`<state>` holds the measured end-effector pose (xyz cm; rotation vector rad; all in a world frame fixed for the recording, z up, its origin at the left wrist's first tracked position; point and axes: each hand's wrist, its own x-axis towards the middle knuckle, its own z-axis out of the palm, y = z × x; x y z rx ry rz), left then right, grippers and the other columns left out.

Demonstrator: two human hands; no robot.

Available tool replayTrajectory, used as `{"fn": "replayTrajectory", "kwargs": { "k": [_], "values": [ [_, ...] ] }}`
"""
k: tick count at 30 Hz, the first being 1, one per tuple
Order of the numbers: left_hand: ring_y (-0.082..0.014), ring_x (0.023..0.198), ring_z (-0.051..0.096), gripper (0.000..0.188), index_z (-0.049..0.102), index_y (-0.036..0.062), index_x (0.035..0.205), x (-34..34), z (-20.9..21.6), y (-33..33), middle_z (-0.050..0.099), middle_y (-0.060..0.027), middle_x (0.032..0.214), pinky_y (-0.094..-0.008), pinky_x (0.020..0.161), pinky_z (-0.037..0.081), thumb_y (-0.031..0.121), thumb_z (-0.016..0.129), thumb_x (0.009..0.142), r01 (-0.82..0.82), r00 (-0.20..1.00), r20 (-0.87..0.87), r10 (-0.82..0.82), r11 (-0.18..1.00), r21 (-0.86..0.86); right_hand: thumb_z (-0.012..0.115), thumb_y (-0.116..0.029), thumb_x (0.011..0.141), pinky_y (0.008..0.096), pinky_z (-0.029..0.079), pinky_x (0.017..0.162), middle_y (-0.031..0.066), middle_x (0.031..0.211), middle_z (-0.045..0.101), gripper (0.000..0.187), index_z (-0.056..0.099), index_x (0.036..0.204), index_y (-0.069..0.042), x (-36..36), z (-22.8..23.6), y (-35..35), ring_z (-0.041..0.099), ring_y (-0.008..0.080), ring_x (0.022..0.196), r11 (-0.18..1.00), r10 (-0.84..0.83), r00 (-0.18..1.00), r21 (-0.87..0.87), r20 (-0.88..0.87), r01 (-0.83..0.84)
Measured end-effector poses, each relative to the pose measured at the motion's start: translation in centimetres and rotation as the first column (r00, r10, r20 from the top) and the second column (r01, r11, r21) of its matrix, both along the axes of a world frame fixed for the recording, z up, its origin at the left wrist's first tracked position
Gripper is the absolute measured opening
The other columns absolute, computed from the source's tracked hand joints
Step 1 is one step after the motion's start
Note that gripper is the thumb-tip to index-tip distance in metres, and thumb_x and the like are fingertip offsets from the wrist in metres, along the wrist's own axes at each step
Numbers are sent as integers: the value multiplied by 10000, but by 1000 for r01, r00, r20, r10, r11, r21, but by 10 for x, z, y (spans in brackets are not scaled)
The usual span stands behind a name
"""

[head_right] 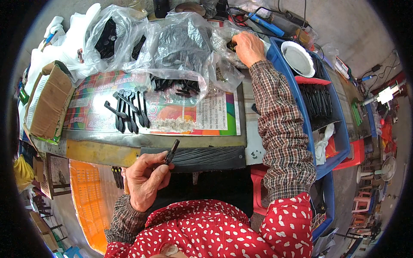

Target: The person assembles small black plastic components by hand and places the assembled pieces into a plastic basket.

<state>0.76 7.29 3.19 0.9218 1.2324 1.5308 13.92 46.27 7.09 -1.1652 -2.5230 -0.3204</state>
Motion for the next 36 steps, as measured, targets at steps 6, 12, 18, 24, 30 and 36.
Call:
{"fn": "replayTrajectory", "kwargs": {
  "k": [6,12,18,24,30,36],
  "values": [
    [-68,599,521,224,554,-16,1113,-1,1,0,643,-105,888,-178,490,405,-17,544,889,0,1000,-9,0,1000,-8,608,-142,769,417,456,794,121,931,607,198,674,950,-95,4,-9,4,582,315,934,998,62,994,24,-84,-61],
    [-72,597,523,226,553,-18,1112,1,-1,-1,641,-108,878,-178,482,401,-14,546,886,-12,999,-38,12,1000,0,602,-114,763,417,459,802,128,951,618,188,684,931,-92,-3,-5,5,589,315,938,1000,24,1000,8,-1,-24],
    [-74,576,514,224,553,-18,1110,1,-1,-1,639,-112,877,-181,463,387,-8,546,887,-9,1000,11,8,1000,16,608,-107,745,421,463,783,132,959,628,153,693,869,-75,5,-6,5,594,314,932,997,80,996,13,-46,-79],
    [-79,536,493,214,552,-24,1104,2,-2,-2,631,-121,869,-184,427,356,-13,535,890,-20,998,61,16,999,50,607,-126,750,418,462,789,129,946,630,141,692,857,-89,3,-5,3,594,314,932,999,34,997,-13,-75,-35],
    [-54,567,486,225,569,-34,1100,3,4,-7,618,-70,840,-182,470,378,-18,574,876,-12,974,227,6,1000,26,614,-176,767,417,471,685,121,801,666,157,663,869,-68,16,3,-5,631,313,777,996,34,936,-71,-350,-62],
    [-84,509,478,187,551,-19,1082,7,2,-14,623,-122,859,-187,404,337,-1,536,896,-5,976,218,-10,998,67,620,-105,798,288,468,567,94,737,658,143,617,884,8,30,19,-79,633,174,637,972,180,747,-1,-640,-235]
  ]
}}
